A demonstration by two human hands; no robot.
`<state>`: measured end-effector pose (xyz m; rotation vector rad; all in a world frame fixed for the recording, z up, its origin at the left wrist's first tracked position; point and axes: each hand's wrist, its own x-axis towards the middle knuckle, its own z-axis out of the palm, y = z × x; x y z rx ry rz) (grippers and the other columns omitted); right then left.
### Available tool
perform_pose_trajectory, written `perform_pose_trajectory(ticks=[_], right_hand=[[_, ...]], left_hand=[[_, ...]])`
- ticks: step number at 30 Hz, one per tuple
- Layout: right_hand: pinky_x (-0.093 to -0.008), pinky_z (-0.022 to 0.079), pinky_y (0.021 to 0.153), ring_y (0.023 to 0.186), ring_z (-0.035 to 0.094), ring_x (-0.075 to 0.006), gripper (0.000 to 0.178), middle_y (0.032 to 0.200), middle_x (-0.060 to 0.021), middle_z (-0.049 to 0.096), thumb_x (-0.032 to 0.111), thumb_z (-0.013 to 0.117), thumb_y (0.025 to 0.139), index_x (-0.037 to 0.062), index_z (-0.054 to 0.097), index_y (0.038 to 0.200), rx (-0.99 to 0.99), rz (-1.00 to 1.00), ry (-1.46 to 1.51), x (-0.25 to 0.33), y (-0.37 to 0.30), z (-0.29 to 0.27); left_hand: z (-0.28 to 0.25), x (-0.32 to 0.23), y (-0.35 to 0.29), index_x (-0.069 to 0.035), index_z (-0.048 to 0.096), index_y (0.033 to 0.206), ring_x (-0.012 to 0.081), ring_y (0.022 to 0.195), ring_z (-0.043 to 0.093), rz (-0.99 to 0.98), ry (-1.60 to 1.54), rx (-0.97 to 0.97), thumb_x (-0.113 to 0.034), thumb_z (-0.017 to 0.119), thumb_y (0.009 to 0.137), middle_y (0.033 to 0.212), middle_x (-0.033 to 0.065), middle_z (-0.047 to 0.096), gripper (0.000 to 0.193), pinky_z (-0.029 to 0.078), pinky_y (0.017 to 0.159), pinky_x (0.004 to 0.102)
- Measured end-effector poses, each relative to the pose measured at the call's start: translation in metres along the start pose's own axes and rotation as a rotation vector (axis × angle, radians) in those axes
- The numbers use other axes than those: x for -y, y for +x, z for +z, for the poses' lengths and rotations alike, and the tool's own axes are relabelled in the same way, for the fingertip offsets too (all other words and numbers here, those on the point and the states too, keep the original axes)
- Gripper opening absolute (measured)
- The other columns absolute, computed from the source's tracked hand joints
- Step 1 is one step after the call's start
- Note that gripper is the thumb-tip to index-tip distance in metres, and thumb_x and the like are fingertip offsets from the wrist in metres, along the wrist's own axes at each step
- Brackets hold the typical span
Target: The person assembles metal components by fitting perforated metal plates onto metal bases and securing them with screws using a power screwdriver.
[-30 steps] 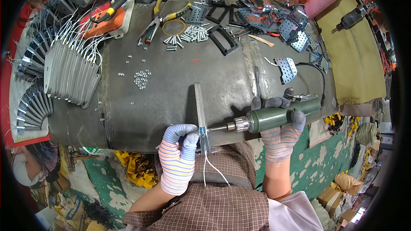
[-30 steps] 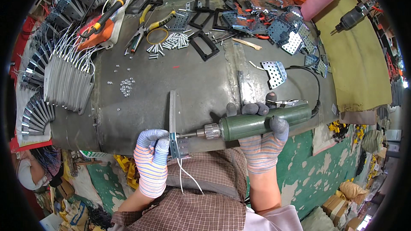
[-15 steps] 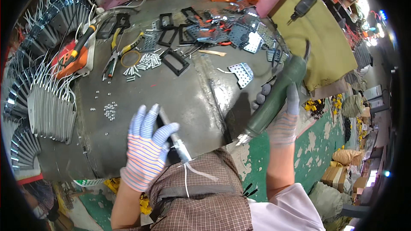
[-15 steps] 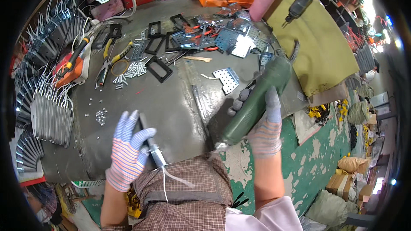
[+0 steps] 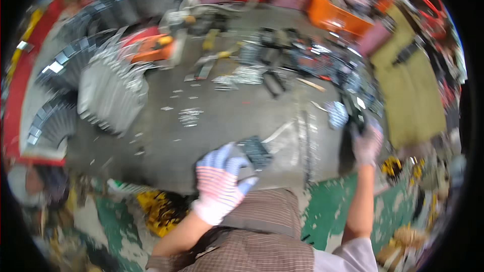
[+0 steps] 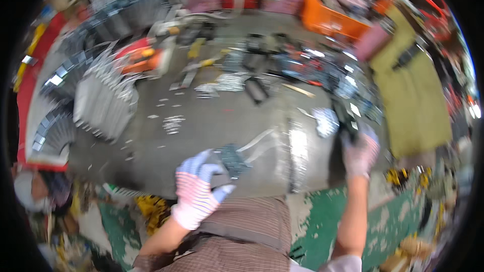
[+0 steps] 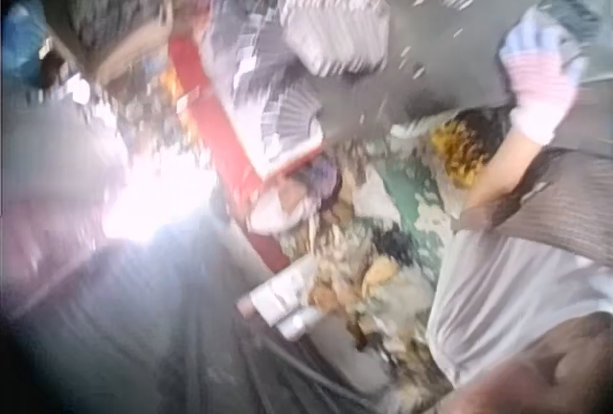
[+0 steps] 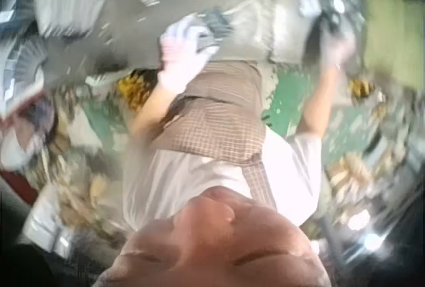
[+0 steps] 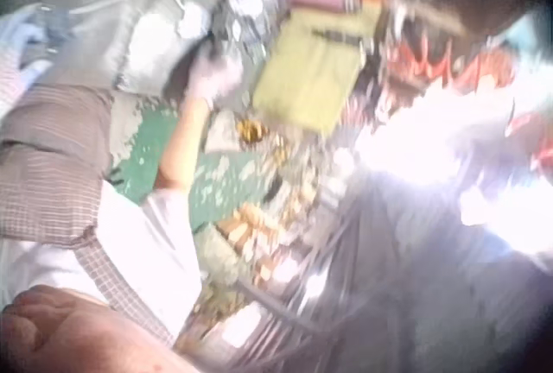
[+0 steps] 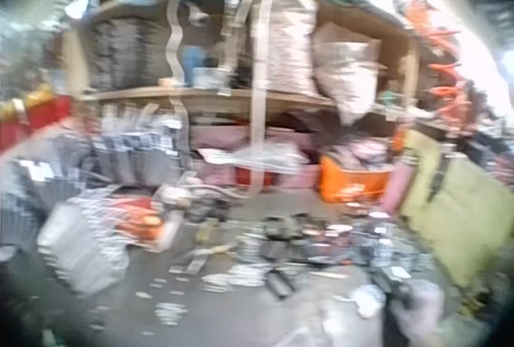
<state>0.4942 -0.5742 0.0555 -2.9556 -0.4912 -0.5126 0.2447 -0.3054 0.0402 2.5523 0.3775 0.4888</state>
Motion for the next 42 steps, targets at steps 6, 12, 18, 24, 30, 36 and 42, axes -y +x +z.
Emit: perform_pose_trajectory(ticks=[6,12,18,24,30,36,42], right_hand=[[-0.041,0.043,0.092,0.105,0.054,-0.0342,0.036,0.111,-0.0191,0.058,0.01,0.064,0.078,-0.0007,0.061,0.112,-0.088,-0.259,0.43,0.059,-0.071,-0.004],[-0.0388,0.046,0.088,0.1,0.056,-0.0311,0.034,0.109,-0.0161,0.057,0.001,0.065,0.077,0.0021,0.06,0.111,-0.001,-0.351,0.797,0.119,-0.096,0.005],[-0.0388,0.046,0.084,0.095,0.057,-0.0301,0.031,0.102,-0.0133,0.06,0.0,0.066,0.075,0.004,0.062,0.105,-0.001,-0.379,0.809,0.127,-0.091,0.006],[-0.0398,0.047,0.078,0.083,0.06,-0.0287,0.023,0.09,-0.0106,0.064,0.005,0.068,0.071,0.0062,0.064,0.093,-0.03,-0.459,0.702,0.135,-0.082,-0.004],[-0.0401,0.045,0.079,0.084,0.059,-0.0278,0.022,0.091,-0.0071,0.064,0.011,0.07,0.073,0.0093,0.066,0.095,-0.026,-0.461,0.725,0.128,-0.083,-0.003],[-0.0389,0.047,0.079,0.088,0.06,-0.0308,0.02,0.089,-0.0119,0.065,0.019,0.066,0.079,0.0064,0.068,0.095,0.264,-0.24,0.925,0.104,-0.037,-0.004],[-0.0409,0.04,0.094,0.104,0.055,-0.0282,0.029,0.105,-0.0119,0.062,0.018,0.064,0.077,0.011,0.066,0.104,-0.083,-0.386,0.399,0.132,0.093,0.003]], left_hand=[[-0.037,0.038,-0.035,-0.007,0.042,0.118,0.019,0.104,0.05,-0.286,-0.71,-0.874,-0.02,0.082,0.069,0.121,0.0131,0.046,0.064,0.042,0.095,0.0369],[-0.115,0.168,-0.062,-0.007,0.051,0.112,0.0169,0.09,0.054,-0.779,-0.041,-0.977,-0.017,0.076,0.078,0.102,0.0074,0.058,0.044,0.045,0.082,0.0301],[-0.126,0.183,-0.061,-0.007,0.055,0.109,0.0316,0.1,0.054,-0.808,0.459,-0.588,-0.028,0.079,0.071,0.103,0.0135,0.06,0.05,0.044,0.089,0.0415],[-0.19,0.1,0.048,0.0,0.054,0.116,0.0218,0.103,0.054,-0.342,0.118,-0.845,-0.03,0.058,0.093,0.11,0.0124,0.059,0.038,0.04,0.095,0.0336],[-0.202,0.176,0.102,0.001,0.05,0.111,0.0327,0.092,0.059,-0.315,0.526,-0.362,-0.029,0.071,0.081,0.1,0.0182,0.063,0.047,0.045,0.085,0.0379],[-0.212,0.174,0.077,0.001,0.047,0.124,0.018,0.106,0.052,-0.311,-0.095,-0.616,-0.018,0.061,0.09,0.117,0.0106,0.055,0.042,0.04,0.095,0.0309],[-0.161,0.033,0.024,-0.007,0.036,0.141,0.0206,0.1,0.056,-0.332,-1.122,-0.592,-0.021,0.061,0.088,0.128,0.0113,0.051,0.059,0.051,0.078,0.0315]])
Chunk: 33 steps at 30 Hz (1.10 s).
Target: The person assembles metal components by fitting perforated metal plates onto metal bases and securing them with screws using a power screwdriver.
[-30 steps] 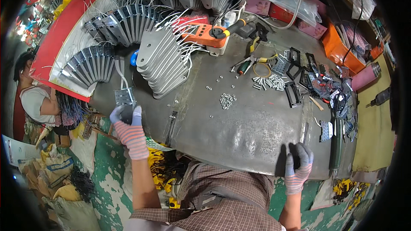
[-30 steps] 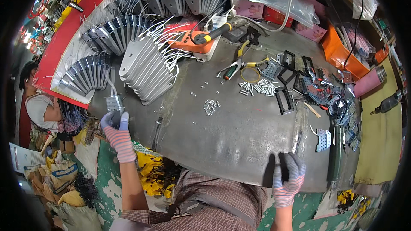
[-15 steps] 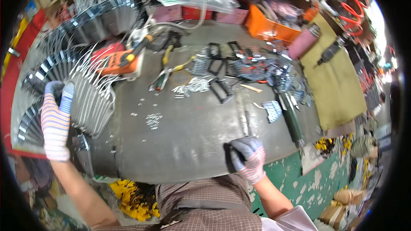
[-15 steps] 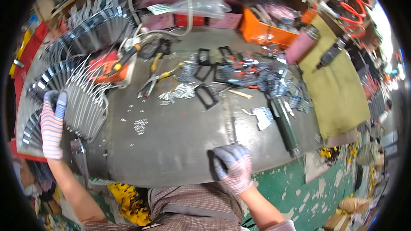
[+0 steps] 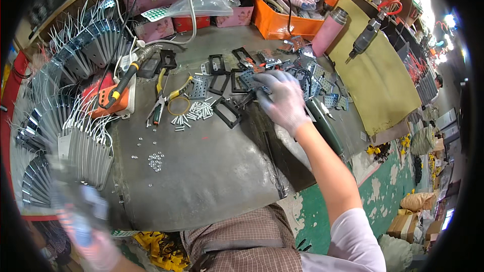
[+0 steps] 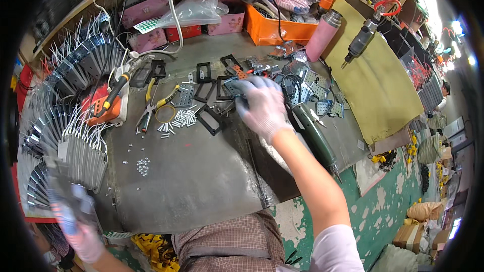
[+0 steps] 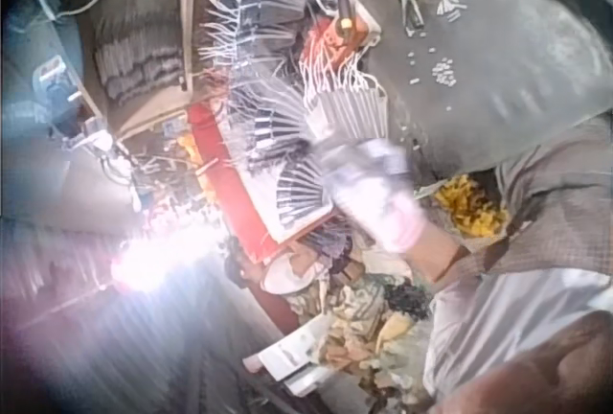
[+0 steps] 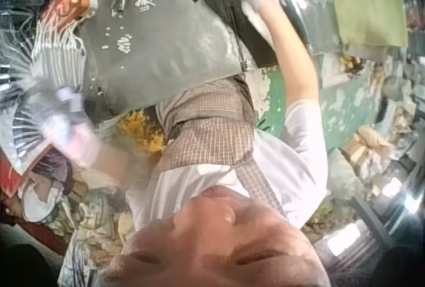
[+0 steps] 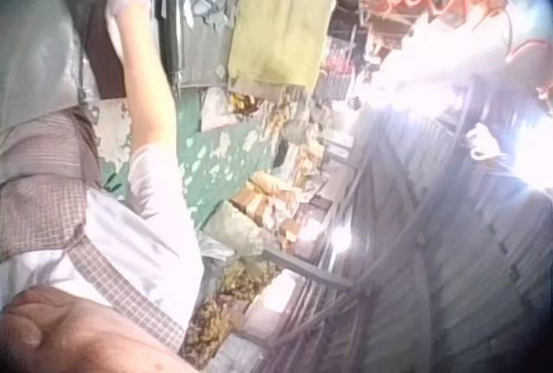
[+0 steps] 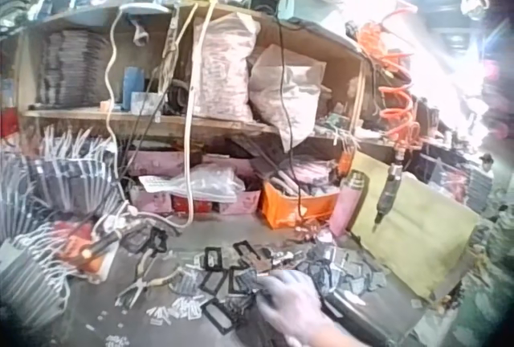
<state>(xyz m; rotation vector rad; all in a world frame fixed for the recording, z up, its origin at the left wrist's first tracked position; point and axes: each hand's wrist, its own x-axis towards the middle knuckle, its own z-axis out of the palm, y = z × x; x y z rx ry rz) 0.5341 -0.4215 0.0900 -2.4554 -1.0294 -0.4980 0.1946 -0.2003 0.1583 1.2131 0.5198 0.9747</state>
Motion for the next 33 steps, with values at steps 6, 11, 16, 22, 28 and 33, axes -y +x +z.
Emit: perform_pose_trajectory(ticks=[6,11,16,22,28,33], right_hand=[[-0.0433,0.038,0.098,0.097,0.059,-0.0261,0.026,0.097,-0.0087,0.063,0.013,0.063,0.073,0.0153,0.067,0.099,0.016,-0.144,-0.311,-0.018,0.014,0.042],[-0.0367,0.047,0.089,0.089,0.063,-0.0234,0.023,0.096,-0.0078,0.065,0.007,0.065,0.076,0.0068,0.065,0.099,-0.13,-0.013,0.314,-0.026,0.002,0.003],[-0.0324,0.049,0.085,0.095,0.06,-0.0193,0.041,0.103,-0.0077,0.06,0.009,0.067,0.08,-0.0002,0.054,0.118,0.272,0.822,1.526,0.034,-0.058,-0.048],[-0.0355,0.048,0.087,0.097,0.062,-0.0218,0.028,0.099,-0.0106,0.064,0.017,0.066,0.082,0.0055,0.064,0.109,0.651,0.492,0.934,0.037,-0.121,-0.033],[-0.0394,0.042,0.067,0.074,0.057,-0.0271,0.015,0.076,-0.0078,0.059,0.019,0.072,0.075,0.0079,0.066,0.083,0.196,-0.079,0.324,0.047,-0.117,-0.005],[-0.0381,0.042,0.066,0.07,0.055,-0.0266,0.016,0.074,-0.0064,0.058,0.018,0.073,0.075,0.0089,0.065,0.084,0.026,-0.057,0.666,0.089,-0.108,-0.006]], left_hand=[[0.039,0.088,-0.04,-0.013,0.041,0.138,0.0175,0.068,0.06,-0.647,-0.378,0.275,-0.037,0.062,0.088,0.111,0.0138,0.058,0.059,0.048,0.048,0.0287],[0.025,0.13,-0.068,-0.011,0.05,0.125,0.0234,0.075,0.062,-0.786,-0.601,0.158,-0.025,0.06,0.091,0.105,0.0148,0.061,0.038,0.049,0.057,0.0371],[0.025,0.123,-0.068,-0.013,0.056,0.118,0.0268,0.089,0.061,-0.853,-0.592,0.149,-0.018,0.063,0.089,0.11,0.0107,0.061,0.03,0.052,0.079,0.0476],[0.045,0.104,-0.058,-0.012,0.043,0.132,0.0356,0.105,0.06,-0.838,-0.49,0.219,-0.019,0.061,0.087,0.121,0.0154,0.056,0.049,0.051,0.088,0.0569],[0.057,0.111,-0.061,-0.005,0.042,0.131,0.0314,0.104,0.061,-0.828,-0.428,0.32,-0.01,0.052,0.092,0.122,0.0169,0.055,0.041,0.052,0.089,0.0478],[0.056,0.119,-0.07,-0.002,0.043,0.13,0.025,0.106,0.06,-0.858,-0.34,0.403,-0.012,0.054,0.092,0.122,0.0138,0.055,0.041,0.051,0.093,0.0469]])
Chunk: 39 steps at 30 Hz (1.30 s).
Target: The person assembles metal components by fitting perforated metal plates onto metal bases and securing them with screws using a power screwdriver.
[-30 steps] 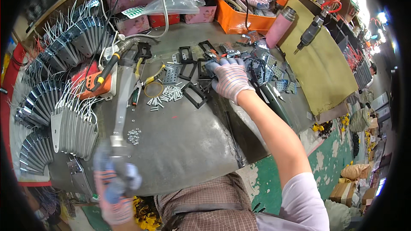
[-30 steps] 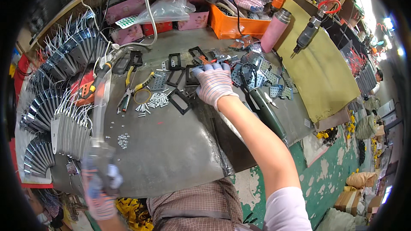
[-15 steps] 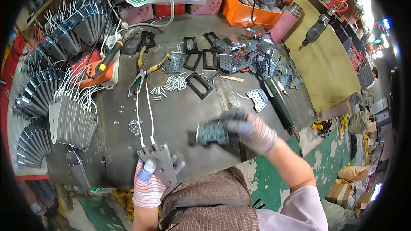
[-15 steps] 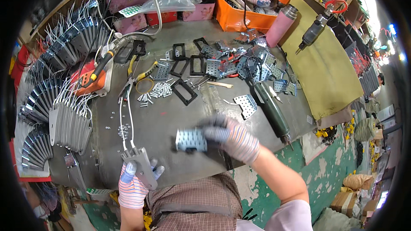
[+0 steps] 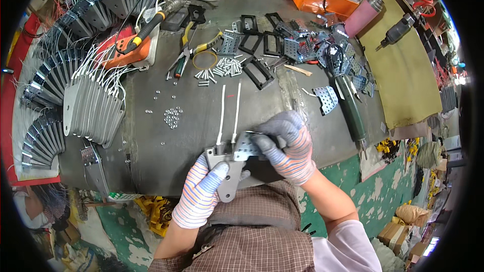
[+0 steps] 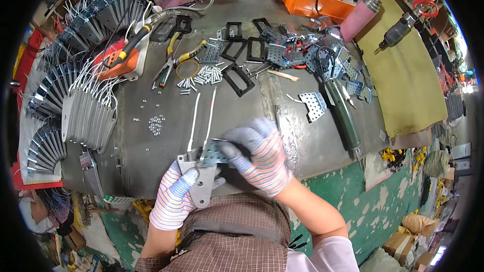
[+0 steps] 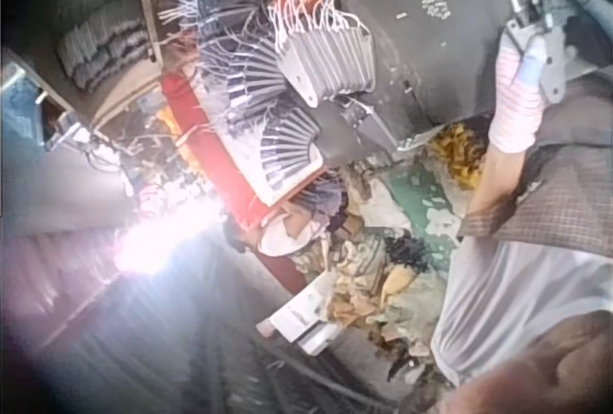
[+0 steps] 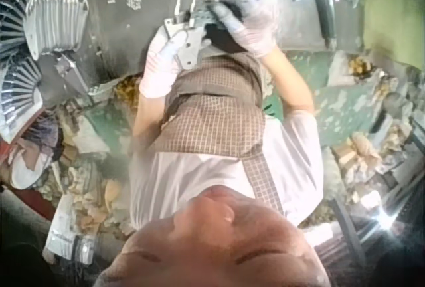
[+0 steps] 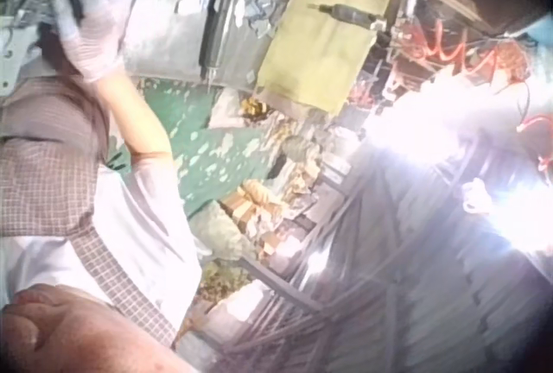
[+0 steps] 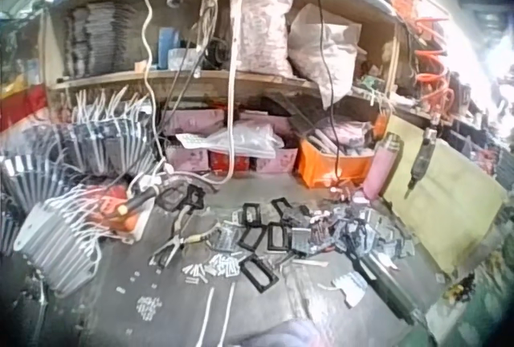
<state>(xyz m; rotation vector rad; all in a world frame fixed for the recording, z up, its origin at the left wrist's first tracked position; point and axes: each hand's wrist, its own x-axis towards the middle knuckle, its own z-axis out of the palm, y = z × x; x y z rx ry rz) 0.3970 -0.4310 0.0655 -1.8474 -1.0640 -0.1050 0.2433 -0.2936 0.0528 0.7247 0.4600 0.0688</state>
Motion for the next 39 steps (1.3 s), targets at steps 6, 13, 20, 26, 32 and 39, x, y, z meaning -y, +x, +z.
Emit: perform_pose_trajectory(ticks=[6,13,20,26,32,39], right_hand=[[-0.0378,0.042,0.064,0.067,0.055,-0.0267,0.019,0.073,-0.007,0.059,0.016,0.076,0.07,0.0093,0.064,0.083,-0.031,-0.173,-0.091,-0.005,0.012,0.028],[-0.0391,0.042,0.065,0.068,0.055,-0.0267,0.02,0.074,-0.0074,0.058,0.017,0.077,0.069,0.0098,0.063,0.082,-0.052,-0.221,-0.12,-0.006,0.009,0.037],[-0.0383,0.04,0.065,0.065,0.054,-0.0261,0.018,0.071,-0.0068,0.056,0.016,0.076,0.069,0.0103,0.063,0.081,-0.007,-0.167,-0.127,0.002,0.017,0.044],[-0.0388,0.04,0.064,0.065,0.053,-0.0261,0.018,0.069,-0.0061,0.055,0.016,0.076,0.069,0.01,0.062,0.08,0.019,-0.238,-0.178,0.0,0.026,0.05],[-0.0403,0.042,0.071,0.075,0.055,-0.0309,0.018,0.075,-0.0092,0.056,0.023,0.069,0.078,0.0083,0.063,0.085,0.178,-0.157,0.044,-0.006,0.052,0.053],[-0.0443,0.046,0.083,0.095,0.057,-0.0342,0.027,0.101,-0.017,0.06,0.03,0.065,0.081,0.0073,0.064,0.094,0.416,-0.025,-0.666,-0.03,0.111,0.086]], left_hand=[[0.013,0.0,-0.001,-0.002,0.046,0.126,0.0235,0.104,0.06,-0.039,-0.051,0.094,-0.014,0.056,0.092,0.114,0.0122,0.059,0.037,0.052,0.09,0.045],[0.009,-0.002,-0.004,-0.002,0.049,0.124,0.0246,0.1,0.061,-0.072,-0.071,0.07,-0.015,0.057,0.091,0.111,0.0122,0.06,0.036,0.053,0.087,0.0434],[-0.001,-0.011,-0.003,-0.002,0.051,0.122,0.0244,0.097,0.063,-0.081,-0.021,0.069,-0.017,0.056,0.092,0.108,0.0122,0.061,0.034,0.054,0.085,0.0401],[-0.008,-0.014,0.002,-0.002,0.051,0.12,0.0226,0.09,0.064,-0.068,0.047,0.005,-0.024,0.055,0.094,0.104,0.0114,0.063,0.034,0.056,0.078,0.0365],[-0.021,-0.013,0.006,-0.004,0.051,0.118,0.026,0.075,0.067,0.16,-0.01,-0.185,-0.032,0.053,0.095,0.099,0.0145,0.064,0.036,0.058,0.06,0.0369],[-0.054,-0.011,0.016,-0.004,0.057,0.114,0.0304,0.073,0.066,0.214,-0.265,-0.262,-0.038,0.055,0.092,0.098,0.0156,0.065,0.04,0.059,0.057,0.0423]])
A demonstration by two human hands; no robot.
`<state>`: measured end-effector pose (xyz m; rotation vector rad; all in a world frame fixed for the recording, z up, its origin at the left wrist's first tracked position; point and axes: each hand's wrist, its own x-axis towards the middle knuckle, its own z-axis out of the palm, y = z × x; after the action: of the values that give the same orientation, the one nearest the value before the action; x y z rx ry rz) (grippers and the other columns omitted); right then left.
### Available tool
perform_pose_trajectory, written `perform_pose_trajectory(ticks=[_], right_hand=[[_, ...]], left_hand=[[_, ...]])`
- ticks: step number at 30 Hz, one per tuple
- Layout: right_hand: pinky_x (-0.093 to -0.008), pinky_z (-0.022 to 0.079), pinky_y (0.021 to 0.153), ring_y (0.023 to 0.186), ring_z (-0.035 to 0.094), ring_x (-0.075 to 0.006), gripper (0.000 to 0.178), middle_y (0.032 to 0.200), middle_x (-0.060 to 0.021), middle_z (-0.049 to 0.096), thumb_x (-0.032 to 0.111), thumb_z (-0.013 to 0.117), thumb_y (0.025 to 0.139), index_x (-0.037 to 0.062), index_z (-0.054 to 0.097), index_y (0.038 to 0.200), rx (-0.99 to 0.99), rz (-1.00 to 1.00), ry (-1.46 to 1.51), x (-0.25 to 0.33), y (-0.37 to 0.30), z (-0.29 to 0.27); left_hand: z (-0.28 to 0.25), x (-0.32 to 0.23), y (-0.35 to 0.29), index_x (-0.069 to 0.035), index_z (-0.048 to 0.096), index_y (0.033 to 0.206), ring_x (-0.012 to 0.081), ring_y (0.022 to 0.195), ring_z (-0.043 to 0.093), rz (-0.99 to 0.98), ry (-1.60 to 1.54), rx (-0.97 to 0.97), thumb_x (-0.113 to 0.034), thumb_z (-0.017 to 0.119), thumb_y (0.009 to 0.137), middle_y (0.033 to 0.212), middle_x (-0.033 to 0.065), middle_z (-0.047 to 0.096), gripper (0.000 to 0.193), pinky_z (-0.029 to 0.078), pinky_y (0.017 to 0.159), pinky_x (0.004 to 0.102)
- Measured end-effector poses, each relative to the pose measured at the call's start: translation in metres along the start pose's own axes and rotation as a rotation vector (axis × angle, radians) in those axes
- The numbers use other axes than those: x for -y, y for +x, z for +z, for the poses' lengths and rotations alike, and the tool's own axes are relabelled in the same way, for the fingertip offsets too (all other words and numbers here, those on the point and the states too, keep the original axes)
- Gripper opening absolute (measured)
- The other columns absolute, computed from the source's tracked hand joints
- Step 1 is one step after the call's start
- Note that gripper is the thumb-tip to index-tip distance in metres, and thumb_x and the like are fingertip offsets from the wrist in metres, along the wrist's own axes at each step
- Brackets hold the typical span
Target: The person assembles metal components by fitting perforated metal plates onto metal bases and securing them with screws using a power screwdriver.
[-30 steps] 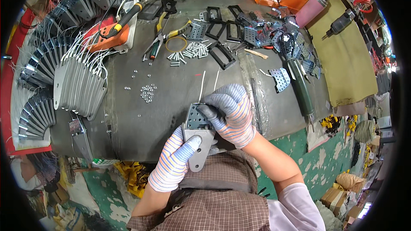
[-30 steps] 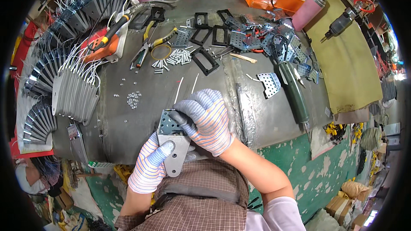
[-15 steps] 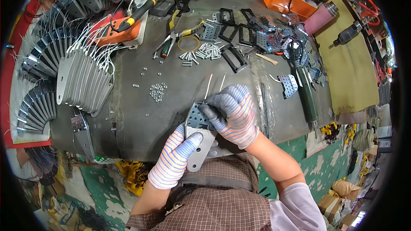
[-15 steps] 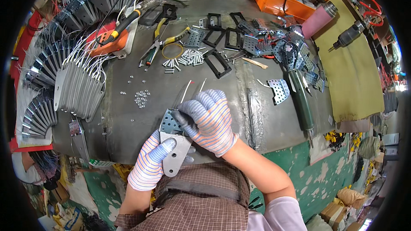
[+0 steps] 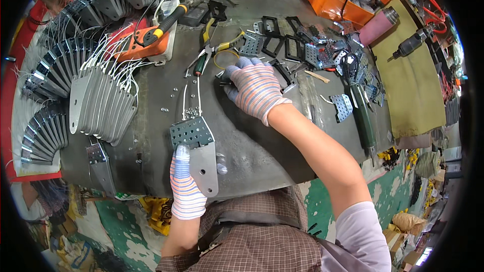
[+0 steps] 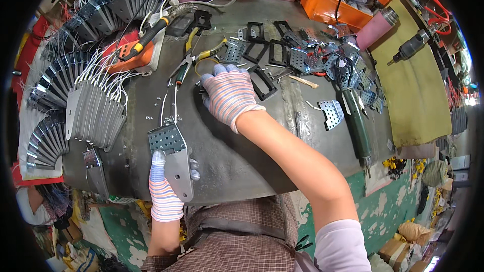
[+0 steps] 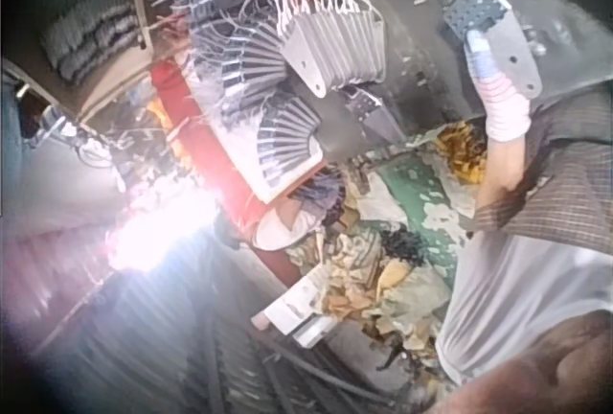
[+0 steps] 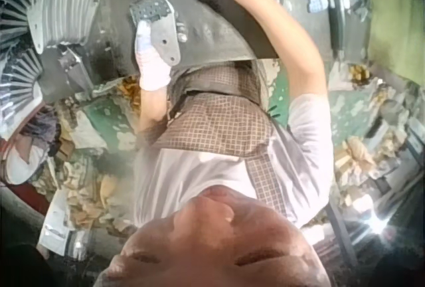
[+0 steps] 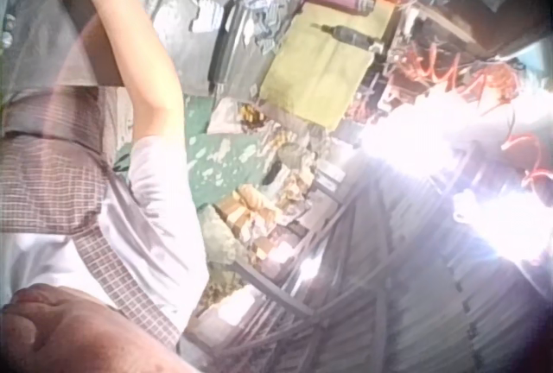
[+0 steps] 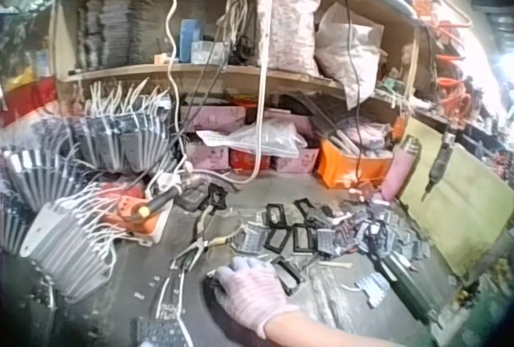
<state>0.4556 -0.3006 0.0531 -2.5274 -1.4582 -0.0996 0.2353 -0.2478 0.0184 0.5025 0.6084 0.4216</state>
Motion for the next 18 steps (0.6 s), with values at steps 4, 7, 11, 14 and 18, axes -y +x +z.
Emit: perform_pose_trajectory(ticks=[4,7,11,14,18], right_hand=[[-0.0446,0.046,0.083,0.095,0.057,-0.0355,0.03,0.101,-0.0168,0.059,0.032,0.066,0.079,0.0069,0.064,0.095,0.103,-0.025,0.007,0.002,0.0,-0.002],[-0.0454,0.046,0.083,0.096,0.057,-0.0352,0.028,0.099,-0.0173,0.06,0.029,0.066,0.08,0.0066,0.064,0.096,0.139,-0.04,0.034,0.004,-0.015,-0.004],[-0.0436,0.047,0.082,0.096,0.059,-0.0328,0.02,0.098,-0.0148,0.063,0.023,0.061,0.084,0.0071,0.063,0.096,-0.014,-0.04,0.145,0.011,-0.051,-0.01],[-0.0409,0.049,0.074,0.084,0.061,-0.0343,0.018,0.086,-0.0177,0.063,0.021,0.059,0.086,0.0036,0.061,0.092,0.027,0.088,0.765,0.024,-0.088,-0.036],[-0.0408,0.049,0.067,0.075,0.062,-0.0367,0.018,0.078,-0.019,0.063,0.02,0.059,0.087,0.0016,0.061,0.09,0.051,0.121,0.966,0.033,-0.101,-0.042]], left_hand=[[-0.003,0.004,-0.005,-0.005,0.057,0.114,0.0295,0.073,0.066,0.013,0.028,-0.036,-0.039,0.056,0.092,0.098,0.0153,0.065,0.041,0.058,0.057,0.0418],[0.005,0.003,-0.007,-0.005,0.056,0.114,0.0283,0.074,0.066,0.085,0.125,-0.054,-0.038,0.055,0.092,0.097,0.0148,0.065,0.04,0.058,0.058,0.0406],[0.02,0.006,-0.014,-0.004,0.051,0.117,0.026,0.073,0.066,0.186,0.245,-0.056,-0.039,0.053,0.093,0.095,0.014,0.064,0.042,0.058,0.059,0.0374],[0.031,0.008,-0.019,-0.002,0.049,0.116,0.0242,0.072,0.066,0.263,0.36,0.007,-0.041,0.053,0.093,0.095,0.0142,0.064,0.046,0.057,0.06,0.0358],[0.037,0.009,-0.026,-0.001,0.05,0.115,0.0208,0.076,0.065,0.328,0.464,0.028,-0.039,0.055,0.093,0.096,0.0138,0.064,0.043,0.055,0.066,0.0328]])
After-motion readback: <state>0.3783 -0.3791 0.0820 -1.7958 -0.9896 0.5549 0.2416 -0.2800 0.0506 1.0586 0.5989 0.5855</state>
